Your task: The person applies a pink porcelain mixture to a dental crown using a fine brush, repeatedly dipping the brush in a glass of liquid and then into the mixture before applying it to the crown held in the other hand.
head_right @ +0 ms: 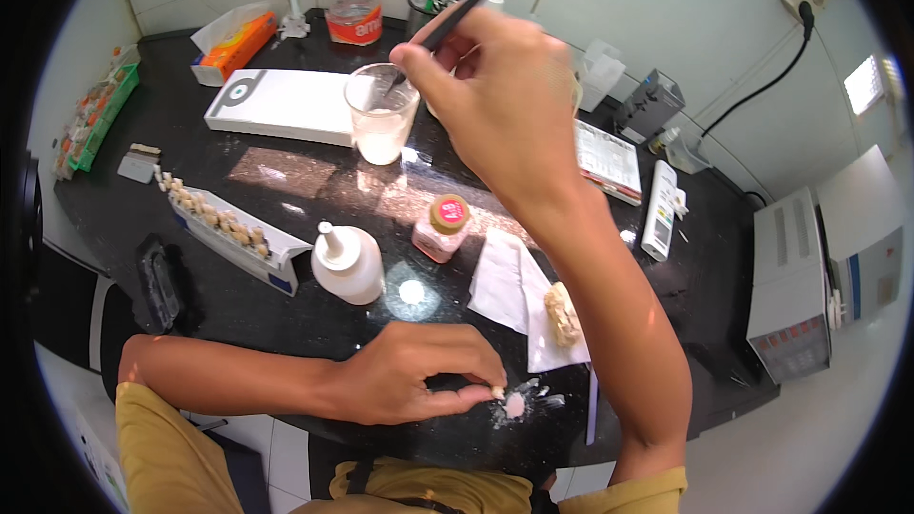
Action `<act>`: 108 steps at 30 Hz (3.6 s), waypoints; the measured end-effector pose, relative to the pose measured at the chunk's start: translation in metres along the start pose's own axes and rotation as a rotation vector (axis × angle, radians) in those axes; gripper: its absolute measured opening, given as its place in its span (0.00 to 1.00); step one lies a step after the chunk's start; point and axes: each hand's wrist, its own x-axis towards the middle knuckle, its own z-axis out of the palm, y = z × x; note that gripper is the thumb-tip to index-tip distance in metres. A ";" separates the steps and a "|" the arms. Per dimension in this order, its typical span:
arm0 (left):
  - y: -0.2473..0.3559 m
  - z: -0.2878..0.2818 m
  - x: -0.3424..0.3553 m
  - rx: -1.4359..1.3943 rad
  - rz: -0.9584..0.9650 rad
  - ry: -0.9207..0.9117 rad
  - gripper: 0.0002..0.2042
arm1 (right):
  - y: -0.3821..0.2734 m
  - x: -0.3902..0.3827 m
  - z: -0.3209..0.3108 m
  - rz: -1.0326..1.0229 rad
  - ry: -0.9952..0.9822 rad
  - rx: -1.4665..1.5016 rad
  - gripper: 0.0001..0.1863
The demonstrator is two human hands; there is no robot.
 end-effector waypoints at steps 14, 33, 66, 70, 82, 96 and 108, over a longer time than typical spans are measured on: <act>0.004 -0.001 0.005 0.062 -0.065 0.030 0.08 | 0.016 -0.232 -0.136 0.523 0.059 -0.181 0.05; 0.004 -0.001 0.004 0.154 -0.057 -0.019 0.13 | -0.064 -0.294 -0.077 0.489 0.440 0.580 0.11; 0.001 0.001 0.004 0.174 -0.036 -0.043 0.11 | -0.062 -0.296 -0.073 0.427 0.369 0.530 0.11; 0.004 -0.001 0.006 0.153 -0.088 -0.025 0.11 | -0.064 -0.294 -0.077 0.527 0.377 0.343 0.12; 0.001 -0.005 0.004 -0.076 -0.340 0.059 0.07 | -0.086 -0.256 -0.055 0.183 -0.125 0.203 0.19; 0.002 -0.004 0.003 -0.163 -0.391 0.106 0.07 | -0.064 -0.278 -0.091 0.453 0.076 -0.196 0.13; 0.004 -0.002 0.004 -0.095 -0.332 0.074 0.07 | -0.065 -0.304 -0.093 0.554 0.341 0.152 0.09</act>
